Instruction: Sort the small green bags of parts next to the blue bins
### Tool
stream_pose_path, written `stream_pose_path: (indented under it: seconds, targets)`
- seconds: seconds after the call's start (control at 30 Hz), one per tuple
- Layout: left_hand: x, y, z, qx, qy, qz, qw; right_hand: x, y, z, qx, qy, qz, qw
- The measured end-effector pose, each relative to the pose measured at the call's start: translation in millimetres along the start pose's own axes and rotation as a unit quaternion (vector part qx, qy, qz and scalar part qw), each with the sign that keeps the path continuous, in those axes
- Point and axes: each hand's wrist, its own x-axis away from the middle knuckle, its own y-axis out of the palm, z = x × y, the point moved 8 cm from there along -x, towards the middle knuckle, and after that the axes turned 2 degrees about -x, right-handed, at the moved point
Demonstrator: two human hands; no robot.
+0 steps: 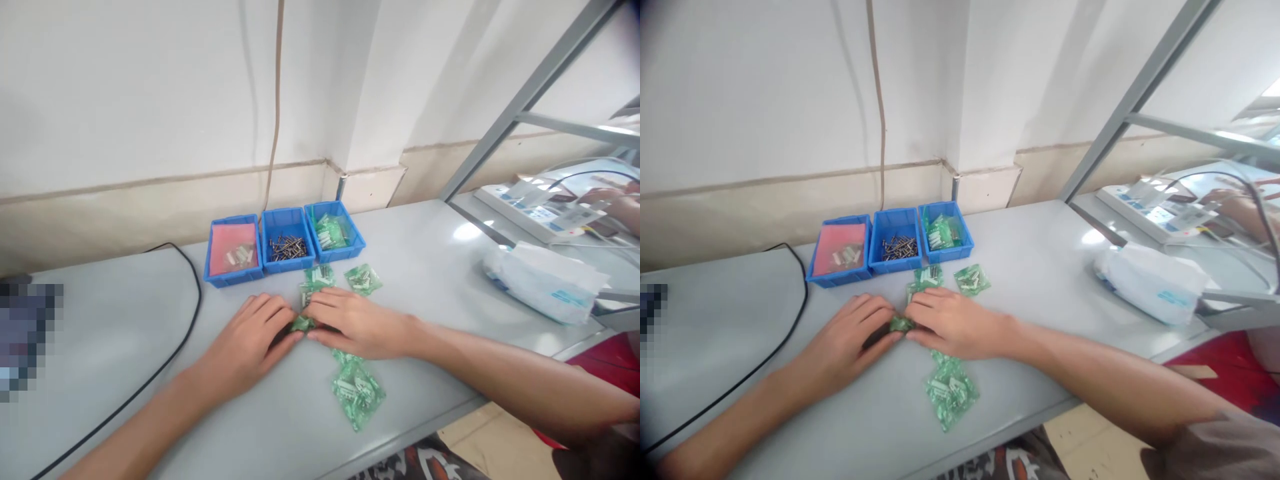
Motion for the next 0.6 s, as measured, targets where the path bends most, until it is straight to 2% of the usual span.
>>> stream_pose_path:
  seconds: [0.2,0.4,0.6]
  targets:
    - [0,-0.4,-1,-0.008,-0.002,-0.001,1.000,-1,3,3,-0.011,0.010,-0.003,1.000]
    - [0,-0.2,0,-0.013,-0.004,0.010,1.000,-2,1,4,-0.016,0.022,0.028,0.999]
    - [1,-3.9,-1,0.007,-0.006,0.023,1.000,6,-6,16,-0.103,0.104,0.080,0.986]
